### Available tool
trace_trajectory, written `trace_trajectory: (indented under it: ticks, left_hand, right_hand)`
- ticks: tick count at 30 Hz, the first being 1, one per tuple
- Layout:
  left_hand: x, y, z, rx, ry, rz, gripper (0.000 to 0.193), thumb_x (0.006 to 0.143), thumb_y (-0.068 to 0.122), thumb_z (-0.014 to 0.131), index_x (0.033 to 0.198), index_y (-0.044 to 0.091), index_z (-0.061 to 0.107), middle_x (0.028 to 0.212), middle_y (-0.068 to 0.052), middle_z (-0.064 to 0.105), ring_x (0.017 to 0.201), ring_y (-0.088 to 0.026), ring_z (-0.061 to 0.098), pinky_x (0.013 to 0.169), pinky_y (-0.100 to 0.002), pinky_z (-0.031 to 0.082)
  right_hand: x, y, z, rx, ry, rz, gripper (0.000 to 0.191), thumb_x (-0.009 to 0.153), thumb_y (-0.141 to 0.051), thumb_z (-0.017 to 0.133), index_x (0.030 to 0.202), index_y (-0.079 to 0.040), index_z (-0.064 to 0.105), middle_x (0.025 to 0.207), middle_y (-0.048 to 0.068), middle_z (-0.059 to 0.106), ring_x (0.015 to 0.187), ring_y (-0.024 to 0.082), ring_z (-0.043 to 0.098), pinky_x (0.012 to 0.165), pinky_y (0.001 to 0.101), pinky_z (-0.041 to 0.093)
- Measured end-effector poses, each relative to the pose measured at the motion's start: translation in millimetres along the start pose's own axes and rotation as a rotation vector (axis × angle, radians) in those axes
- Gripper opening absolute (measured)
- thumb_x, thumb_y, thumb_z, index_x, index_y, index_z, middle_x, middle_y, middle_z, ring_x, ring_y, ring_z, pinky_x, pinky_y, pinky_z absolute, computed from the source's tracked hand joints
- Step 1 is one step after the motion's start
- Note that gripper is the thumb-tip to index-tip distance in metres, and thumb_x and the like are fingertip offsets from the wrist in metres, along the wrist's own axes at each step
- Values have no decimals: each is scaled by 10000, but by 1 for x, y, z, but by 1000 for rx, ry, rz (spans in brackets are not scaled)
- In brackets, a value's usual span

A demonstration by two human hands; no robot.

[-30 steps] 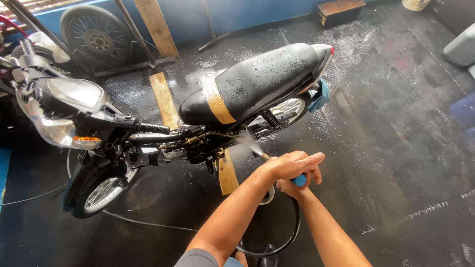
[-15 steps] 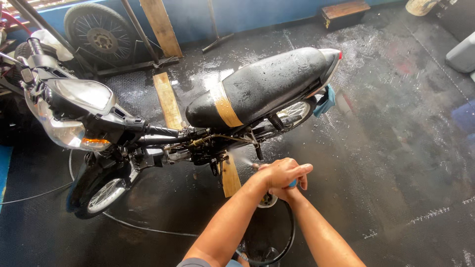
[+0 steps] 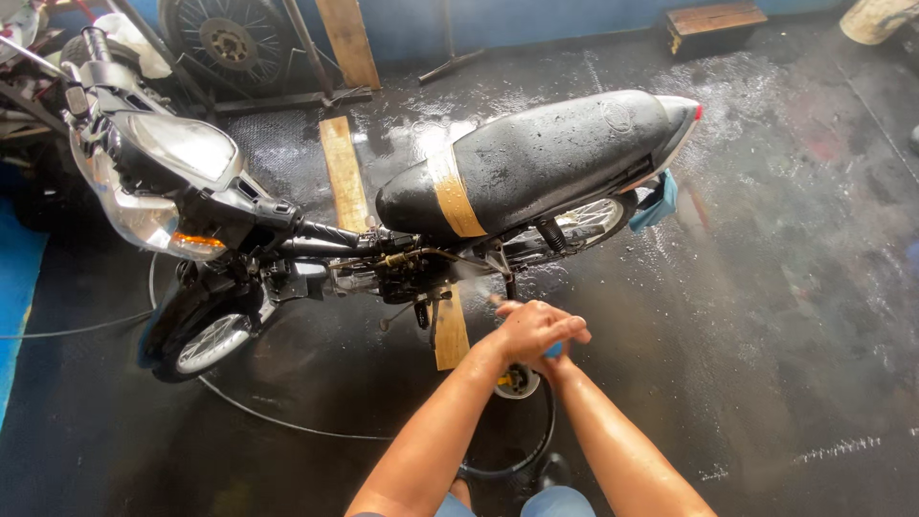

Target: The person kneels beside a motorcycle and scrubs the engine and lower frame area with a brush, repeatedly dipping the brush into a bucket of soapy water. They then use a pressurized water spray hose to rinse the engine area and surrounding parts of the motorcycle.

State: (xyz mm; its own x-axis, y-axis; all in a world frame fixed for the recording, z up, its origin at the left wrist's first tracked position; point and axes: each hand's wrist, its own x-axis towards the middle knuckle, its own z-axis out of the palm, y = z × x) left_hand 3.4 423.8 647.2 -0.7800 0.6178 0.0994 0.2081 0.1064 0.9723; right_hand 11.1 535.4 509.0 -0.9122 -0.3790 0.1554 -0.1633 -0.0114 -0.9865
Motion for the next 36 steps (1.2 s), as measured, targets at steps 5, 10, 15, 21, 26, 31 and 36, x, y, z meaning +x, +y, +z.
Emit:
trace_trajectory:
  ticks: [5,10,15,21,26,31,36]
  left_hand:
    - [7,-7,23,394,341,-47,453,978,502,595,788,133,775,719,-69,753,661,-242,726,726,-404,575]
    - [49,-14,69,590,752,219,351,915,414,742,753,113,665,661,-74,674,639,-269,702,659,-407,554]
    - [105,-18,103,405,1045,169,316,927,374,783,808,105,669,670,-30,647,671,-246,659,707,-375,514]
    - [107,-47,112,319,1256,184,426,1034,435,599,1228,56,611,1100,-158,634,1038,-292,641,951,-382,508]
    - [68,-115,125,199,1202,-321,606,1094,411,445,1532,13,317,1253,-182,640,1179,-336,626,1012,-427,468]
    - [72,-165,163,-209,520,-696,443,1085,370,482,1224,-33,603,1014,-194,748,1007,-349,720,915,-423,538]
    - [83,-181,175,32,588,-731,335,947,312,614,1184,80,660,1160,-160,722,1125,-359,670,929,-463,519]
  right_hand:
    - [17,-6,1,203,8,382,529,892,-398,701,1307,-71,676,1103,134,715,1023,217,664,933,417,537]
    - [18,-13,-56,-273,-94,85,687,908,-335,761,1492,-99,487,1143,12,693,970,69,618,891,283,458]
    - [43,-3,-101,-382,70,50,549,849,-272,846,1324,-108,625,1011,-3,715,863,70,609,805,256,497]
    - [69,7,-120,-224,-22,101,312,955,-209,670,1225,-60,620,960,0,676,837,82,640,731,262,524]
    - [94,9,-113,-259,9,293,255,967,-226,633,1160,-68,688,794,60,727,740,125,703,682,302,563]
    - [130,32,-121,-435,35,-3,230,949,-199,668,1117,-57,731,802,137,746,725,187,729,690,327,574]
    - [152,64,-130,-480,-56,94,243,946,-236,658,1132,-95,728,864,158,764,792,241,770,734,338,583]
